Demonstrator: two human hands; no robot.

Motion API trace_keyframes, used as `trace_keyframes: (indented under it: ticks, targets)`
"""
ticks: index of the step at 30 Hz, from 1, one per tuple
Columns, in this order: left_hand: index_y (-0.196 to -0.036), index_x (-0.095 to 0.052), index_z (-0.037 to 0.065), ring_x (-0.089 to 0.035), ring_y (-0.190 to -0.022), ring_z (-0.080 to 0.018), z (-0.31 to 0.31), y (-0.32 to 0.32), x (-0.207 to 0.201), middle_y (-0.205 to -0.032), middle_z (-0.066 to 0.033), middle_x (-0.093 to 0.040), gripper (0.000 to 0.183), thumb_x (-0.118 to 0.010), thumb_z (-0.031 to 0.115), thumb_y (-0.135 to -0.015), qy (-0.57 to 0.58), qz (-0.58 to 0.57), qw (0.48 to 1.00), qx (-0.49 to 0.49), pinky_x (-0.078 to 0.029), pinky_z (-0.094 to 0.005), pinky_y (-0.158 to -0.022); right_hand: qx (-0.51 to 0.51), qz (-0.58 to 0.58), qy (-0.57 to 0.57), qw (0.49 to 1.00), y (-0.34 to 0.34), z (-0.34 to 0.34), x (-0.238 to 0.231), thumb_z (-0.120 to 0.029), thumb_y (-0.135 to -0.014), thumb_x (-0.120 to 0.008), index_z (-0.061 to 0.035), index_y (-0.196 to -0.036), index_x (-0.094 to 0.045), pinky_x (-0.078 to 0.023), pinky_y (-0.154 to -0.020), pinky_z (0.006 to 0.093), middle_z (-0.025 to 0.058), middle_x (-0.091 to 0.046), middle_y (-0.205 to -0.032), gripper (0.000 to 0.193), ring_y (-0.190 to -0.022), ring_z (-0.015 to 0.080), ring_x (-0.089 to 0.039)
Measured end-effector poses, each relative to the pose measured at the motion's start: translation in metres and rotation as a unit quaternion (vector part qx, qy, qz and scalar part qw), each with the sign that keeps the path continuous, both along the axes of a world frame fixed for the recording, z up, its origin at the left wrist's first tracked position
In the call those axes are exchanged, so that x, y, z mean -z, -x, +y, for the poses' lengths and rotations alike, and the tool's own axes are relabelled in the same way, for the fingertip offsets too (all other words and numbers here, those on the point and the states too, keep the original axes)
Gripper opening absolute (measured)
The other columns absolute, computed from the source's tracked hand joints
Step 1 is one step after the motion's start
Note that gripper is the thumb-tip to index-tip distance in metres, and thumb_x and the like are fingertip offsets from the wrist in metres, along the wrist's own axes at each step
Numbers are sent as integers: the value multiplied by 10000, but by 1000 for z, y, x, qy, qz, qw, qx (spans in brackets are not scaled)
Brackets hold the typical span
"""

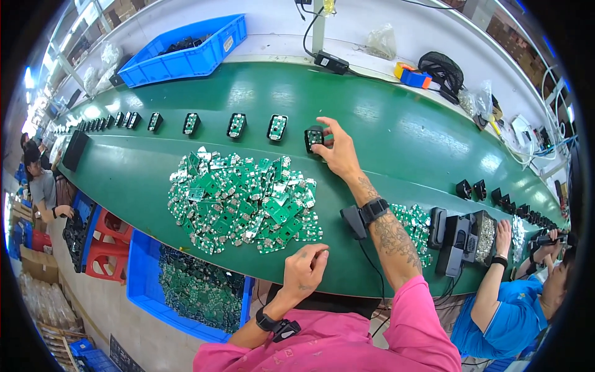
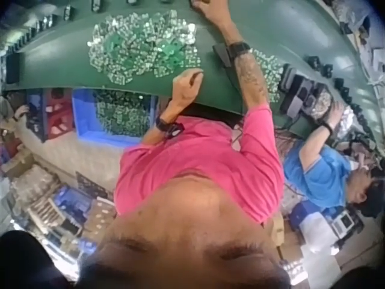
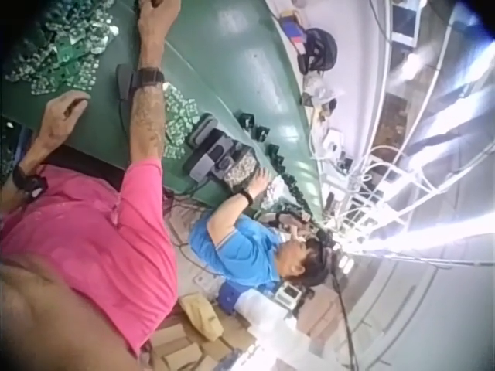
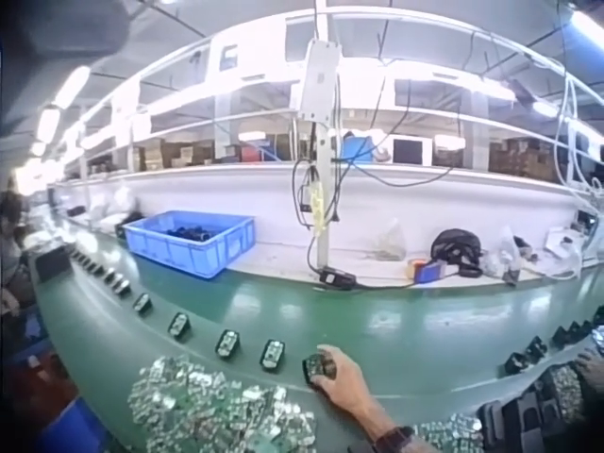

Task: The person assembles electronic devices by hand, picking up a black plastic housing and a circuit board, fitting the board into the housing, and pressing them together. The person then places the assembled unit onto the green workbench and repeats the process.

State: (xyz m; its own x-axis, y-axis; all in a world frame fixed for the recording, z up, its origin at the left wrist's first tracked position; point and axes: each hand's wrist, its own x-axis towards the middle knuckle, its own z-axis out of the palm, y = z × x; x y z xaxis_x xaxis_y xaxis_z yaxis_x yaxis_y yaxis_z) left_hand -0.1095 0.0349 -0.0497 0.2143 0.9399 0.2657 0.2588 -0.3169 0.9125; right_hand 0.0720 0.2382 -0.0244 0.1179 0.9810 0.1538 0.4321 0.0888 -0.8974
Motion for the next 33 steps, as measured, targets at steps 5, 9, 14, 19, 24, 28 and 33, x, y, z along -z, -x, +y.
trace_keyframes:
  ticks: [5, 9, 14, 19, 24, 28, 33]
  targets:
    - [-1059, -663, -15, -606, -575, -134, -3, 8, 3, -934, -121, -677, 162, -636, 60, -918, 16, -24, 1000, -12, -469, -268, -519, -74, 118, -65, 988, 9, -56, -26, 51, -784, -680, -40, -1363, -559, -533, -917, 313, 72, -612, -1230, 598, -1059, 165, -615]
    - [-1392, -474, -48, -676, -692, -231, 8, 16, -26, -1395, -219, -479, 501, -489, 305, -1036, -61, -80, 991, -83, -540, -286, -587, -138, 85, -10, 987, 23, -143, -59, 37, -835, -671, -71, -1411, -542, -546, -904, 327, 129, -613, -1329, 600, -1121, 175, -612]
    - [-1350, -507, -82, -720, -946, -372, 24, 7, -44, -1219, -227, -659, 571, -422, 396, -1049, -213, -90, 972, 45, -590, -376, -777, -126, 20, -69, 989, 41, -217, -83, 48, -769, -729, -60, -1346, -588, -581, -809, 358, 190, -655, -1230, 603, -1057, 314, -681]
    - [-1293, -545, -85, -724, -960, -374, 21, 3, -46, -1132, -260, -693, 482, -475, 311, -1027, -250, -132, 957, 61, -593, -401, -804, -117, -32, -167, 978, 40, -236, -80, 103, -699, -675, -53, -1288, -630, -573, -741, 378, 170, -656, -1131, 611, -904, 327, -685]
    - [-1250, -562, -42, -741, -852, -329, 17, 2, -51, -1112, -262, -698, 366, -623, 160, -951, -303, -122, 943, 59, -596, -352, -662, -123, -5, -217, 968, 40, -239, -73, 120, -691, -649, -44, -1248, -653, -574, -716, 370, 164, -666, -1078, 580, -866, 323, -685]
    - [-1251, -581, -32, -741, -851, -315, 15, 4, -55, -1109, -234, -706, 337, -567, 87, -936, -283, -111, 951, 56, -591, -346, -695, -107, -19, -245, 963, 44, -240, -73, 114, -735, -641, -33, -1246, -652, -570, -693, 356, 170, -676, -1016, 532, -837, 318, -695]
    - [-1355, -519, -61, -657, -679, -276, 34, -12, -36, -1213, -228, -639, 467, -531, 227, -988, -37, -180, 983, -13, -538, -351, -616, -23, 235, 83, 968, 30, -190, -48, 53, -882, -629, -10, -1332, -544, -583, -700, 301, 144, -689, -991, 462, -881, 147, -685]
